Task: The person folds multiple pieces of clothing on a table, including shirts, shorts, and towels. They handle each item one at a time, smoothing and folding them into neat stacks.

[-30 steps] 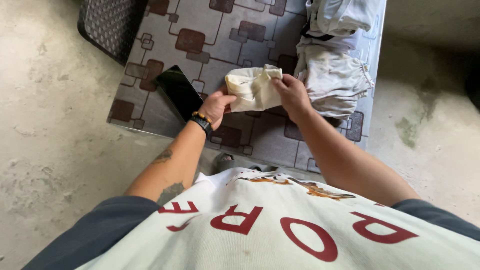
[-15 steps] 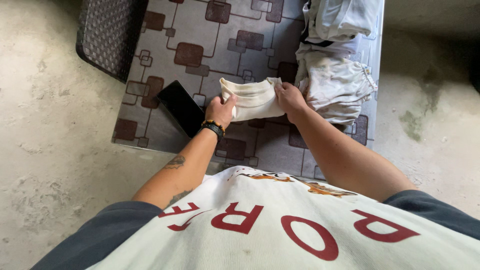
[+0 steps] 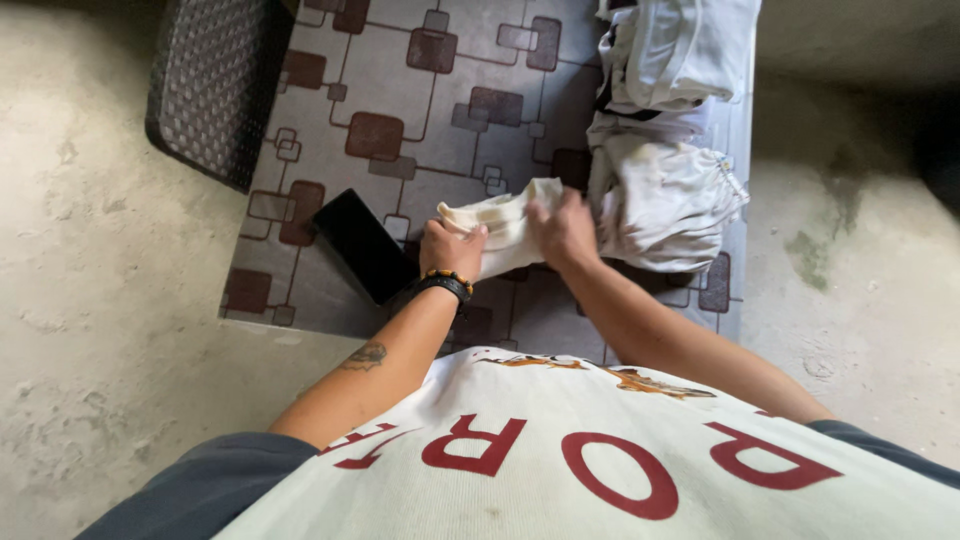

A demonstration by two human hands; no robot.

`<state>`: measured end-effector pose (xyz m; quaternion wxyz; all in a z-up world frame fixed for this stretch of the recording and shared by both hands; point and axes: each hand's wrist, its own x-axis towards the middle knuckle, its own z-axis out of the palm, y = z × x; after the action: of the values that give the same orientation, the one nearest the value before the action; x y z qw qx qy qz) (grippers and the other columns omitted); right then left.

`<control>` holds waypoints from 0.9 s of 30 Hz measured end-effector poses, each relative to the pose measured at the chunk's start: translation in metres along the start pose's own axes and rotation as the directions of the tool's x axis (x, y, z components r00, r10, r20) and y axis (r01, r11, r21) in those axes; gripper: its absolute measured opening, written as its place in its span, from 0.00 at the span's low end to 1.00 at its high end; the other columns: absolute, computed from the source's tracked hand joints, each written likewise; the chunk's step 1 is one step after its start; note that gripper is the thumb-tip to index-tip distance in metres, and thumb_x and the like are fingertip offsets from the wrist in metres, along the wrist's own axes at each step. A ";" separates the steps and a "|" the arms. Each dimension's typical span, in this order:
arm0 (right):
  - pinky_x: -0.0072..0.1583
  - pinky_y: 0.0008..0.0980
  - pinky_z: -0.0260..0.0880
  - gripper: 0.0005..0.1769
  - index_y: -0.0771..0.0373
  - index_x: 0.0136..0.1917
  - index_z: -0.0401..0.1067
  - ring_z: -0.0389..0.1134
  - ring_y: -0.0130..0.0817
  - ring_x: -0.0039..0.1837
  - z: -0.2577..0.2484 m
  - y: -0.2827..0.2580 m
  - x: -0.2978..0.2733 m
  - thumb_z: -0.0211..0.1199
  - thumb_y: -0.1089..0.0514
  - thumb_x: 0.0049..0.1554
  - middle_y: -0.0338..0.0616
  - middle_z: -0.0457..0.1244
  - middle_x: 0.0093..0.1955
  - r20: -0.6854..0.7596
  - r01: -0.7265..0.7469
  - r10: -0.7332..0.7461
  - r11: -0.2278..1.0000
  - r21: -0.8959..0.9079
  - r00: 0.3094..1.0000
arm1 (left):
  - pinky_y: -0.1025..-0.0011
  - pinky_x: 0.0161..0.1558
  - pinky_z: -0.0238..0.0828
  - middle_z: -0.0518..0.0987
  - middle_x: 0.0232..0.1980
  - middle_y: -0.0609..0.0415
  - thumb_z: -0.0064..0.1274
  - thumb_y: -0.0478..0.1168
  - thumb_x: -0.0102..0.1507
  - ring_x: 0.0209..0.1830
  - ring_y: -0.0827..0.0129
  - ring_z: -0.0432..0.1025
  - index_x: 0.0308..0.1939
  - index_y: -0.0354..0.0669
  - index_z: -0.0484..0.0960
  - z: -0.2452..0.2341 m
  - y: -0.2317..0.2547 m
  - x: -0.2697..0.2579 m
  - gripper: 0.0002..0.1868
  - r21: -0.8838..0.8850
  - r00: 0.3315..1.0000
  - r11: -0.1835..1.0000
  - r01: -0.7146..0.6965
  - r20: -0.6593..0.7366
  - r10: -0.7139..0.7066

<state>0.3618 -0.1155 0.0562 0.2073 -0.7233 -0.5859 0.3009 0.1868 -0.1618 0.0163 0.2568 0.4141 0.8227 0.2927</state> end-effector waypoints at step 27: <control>0.55 0.43 0.74 0.24 0.61 0.66 0.67 0.71 0.33 0.55 -0.388 0.230 0.044 0.60 0.51 0.59 0.42 0.68 0.57 0.607 -0.442 -0.144 0.559 0.701 0.781 | 0.70 0.56 0.70 0.80 0.53 0.52 0.62 0.49 0.62 0.52 0.69 0.73 0.59 0.37 0.75 0.174 0.300 -0.250 0.27 -0.859 0.998 0.510 -0.032 -0.001 0.061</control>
<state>0.7970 -0.1042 0.1815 0.2905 -0.4576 -0.3443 0.7666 0.5926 -0.1772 0.1484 0.4319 0.2594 0.5553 0.6617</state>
